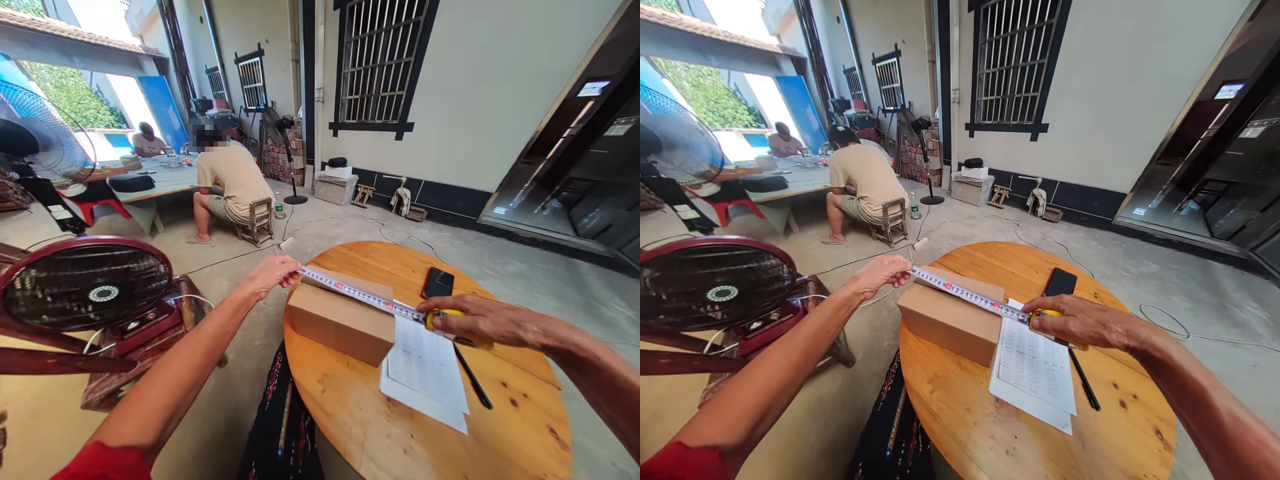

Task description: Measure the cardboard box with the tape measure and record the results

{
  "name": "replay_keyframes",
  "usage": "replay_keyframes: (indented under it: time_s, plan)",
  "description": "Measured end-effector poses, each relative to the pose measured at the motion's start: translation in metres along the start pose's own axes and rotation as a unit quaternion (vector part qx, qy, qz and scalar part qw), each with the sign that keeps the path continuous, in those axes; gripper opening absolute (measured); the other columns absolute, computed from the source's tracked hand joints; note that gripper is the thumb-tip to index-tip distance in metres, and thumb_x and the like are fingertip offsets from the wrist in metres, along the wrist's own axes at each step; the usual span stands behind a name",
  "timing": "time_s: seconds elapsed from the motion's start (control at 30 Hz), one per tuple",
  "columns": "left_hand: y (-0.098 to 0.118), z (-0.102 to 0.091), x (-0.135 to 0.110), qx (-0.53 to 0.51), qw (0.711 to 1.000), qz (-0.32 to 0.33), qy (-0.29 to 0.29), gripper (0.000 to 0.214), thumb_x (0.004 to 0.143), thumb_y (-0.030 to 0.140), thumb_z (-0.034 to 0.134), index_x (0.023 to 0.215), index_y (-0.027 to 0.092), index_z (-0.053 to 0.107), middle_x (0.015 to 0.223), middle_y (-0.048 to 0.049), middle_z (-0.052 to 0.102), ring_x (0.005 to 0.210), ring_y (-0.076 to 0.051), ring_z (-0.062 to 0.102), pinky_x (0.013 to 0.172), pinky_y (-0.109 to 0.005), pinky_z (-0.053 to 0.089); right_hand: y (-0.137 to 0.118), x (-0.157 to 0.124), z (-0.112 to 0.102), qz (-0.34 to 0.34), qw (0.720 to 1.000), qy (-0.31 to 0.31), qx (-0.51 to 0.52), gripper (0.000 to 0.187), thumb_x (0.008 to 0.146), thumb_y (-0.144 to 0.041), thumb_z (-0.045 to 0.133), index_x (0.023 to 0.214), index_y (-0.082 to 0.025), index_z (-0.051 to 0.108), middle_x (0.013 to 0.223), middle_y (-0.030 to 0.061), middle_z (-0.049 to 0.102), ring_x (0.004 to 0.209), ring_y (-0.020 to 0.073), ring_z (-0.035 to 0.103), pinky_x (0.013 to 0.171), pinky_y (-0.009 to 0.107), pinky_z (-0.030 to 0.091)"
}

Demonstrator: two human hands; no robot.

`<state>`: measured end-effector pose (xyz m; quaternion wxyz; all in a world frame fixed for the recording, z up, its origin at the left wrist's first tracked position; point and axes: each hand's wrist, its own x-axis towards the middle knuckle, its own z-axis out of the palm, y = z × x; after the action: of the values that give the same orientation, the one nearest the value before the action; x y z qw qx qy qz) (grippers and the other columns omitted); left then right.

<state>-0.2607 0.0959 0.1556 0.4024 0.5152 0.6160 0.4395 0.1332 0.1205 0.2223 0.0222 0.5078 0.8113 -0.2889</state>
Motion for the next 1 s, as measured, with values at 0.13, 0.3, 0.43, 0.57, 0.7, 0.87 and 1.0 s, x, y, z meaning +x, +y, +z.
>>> replay_keyframes:
  time_s: [0.13, 0.3, 0.43, 0.57, 0.7, 0.87, 1.0]
  plan:
    - [-0.011, 0.001, 0.015, 0.03, 1.0, -0.003, -0.001, 0.032, 0.062, 0.047, 0.064, 0.06, 0.017, 0.055, 0.056, 0.0024, 0.054, 0.05, -0.009, 0.048, 0.048, -0.022, 0.032, -0.009, 0.023, -0.015, -0.03, 0.999, -0.022, -0.04, 0.05, 0.073, -0.064, 0.06, 0.111, -0.035, 0.074, 0.12, 0.0047, 0.069, 0.115, 0.0389, 0.059, 0.098, 0.049, 0.046]
    - [-0.018, 0.007, 0.015, 0.051, 0.999, 0.004, -0.012, 0.032, 0.065, 0.048, 0.063, 0.062, 0.018, 0.054, 0.052, 0.0038, 0.051, 0.049, -0.01, 0.046, 0.047, -0.021, 0.032, 0.001, 0.032, -0.023, -0.038, 0.997, -0.041, -0.045, 0.047, 0.076, -0.061, 0.059, 0.111, -0.033, 0.074, 0.117, 0.0041, 0.07, 0.111, 0.0352, 0.061, 0.096, 0.045, 0.047]
    - [-0.022, 0.011, 0.014, 0.057, 0.998, 0.012, -0.007, 0.031, 0.068, 0.047, 0.063, 0.067, 0.018, 0.055, 0.053, 0.0043, 0.051, 0.05, -0.011, 0.047, 0.048, -0.021, 0.033, 0.007, 0.031, -0.023, -0.014, 0.998, -0.054, -0.03, 0.044, 0.078, -0.059, 0.059, 0.113, -0.035, 0.072, 0.122, 0.0014, 0.067, 0.115, 0.0338, 0.059, 0.095, 0.041, 0.047]
    - [-0.022, 0.016, 0.013, 0.063, 0.998, 0.013, 0.009, 0.029, 0.068, 0.046, 0.062, 0.07, 0.018, 0.057, 0.053, 0.0048, 0.05, 0.05, -0.011, 0.048, 0.049, -0.021, 0.035, 0.015, 0.036, -0.019, -0.029, 0.998, -0.055, -0.019, 0.042, 0.078, -0.056, 0.06, 0.112, -0.034, 0.073, 0.125, 0.0027, 0.066, 0.117, 0.0335, 0.058, 0.098, 0.042, 0.045]
    - [-0.02, 0.019, 0.011, 0.07, 0.997, 0.015, 0.03, 0.029, 0.066, 0.047, 0.06, 0.068, 0.018, 0.059, 0.052, 0.0049, 0.051, 0.049, -0.011, 0.048, 0.048, -0.021, 0.036, 0.024, 0.043, -0.018, -0.048, 0.997, -0.054, 0.007, 0.037, 0.077, -0.052, 0.064, 0.109, -0.035, 0.074, 0.122, 0.0026, 0.068, 0.114, 0.0323, 0.06, 0.094, 0.039, 0.046]
    - [-0.023, 0.022, 0.012, 0.078, 0.995, 0.018, 0.054, 0.029, 0.064, 0.047, 0.063, 0.068, 0.018, 0.061, 0.054, 0.0046, 0.053, 0.049, -0.011, 0.048, 0.048, -0.021, 0.036, 0.018, 0.042, -0.021, -0.026, 0.998, -0.062, -0.02, 0.041, 0.077, -0.051, 0.063, 0.114, -0.034, 0.072, 0.123, 0.0043, 0.067, 0.116, 0.034, 0.058, 0.091, 0.041, 0.047]
    - [-0.027, 0.024, 0.013, 0.077, 0.996, 0.024, 0.05, 0.033, 0.065, 0.05, 0.061, 0.07, 0.017, 0.063, 0.054, 0.0044, 0.052, 0.05, -0.011, 0.047, 0.048, -0.021, 0.035, 0.01, 0.043, -0.022, -0.044, 0.997, -0.062, -0.025, 0.04, 0.076, -0.049, 0.063, 0.111, -0.034, 0.073, 0.118, 0.0051, 0.069, 0.111, 0.0333, 0.061, 0.089, 0.04, 0.047]
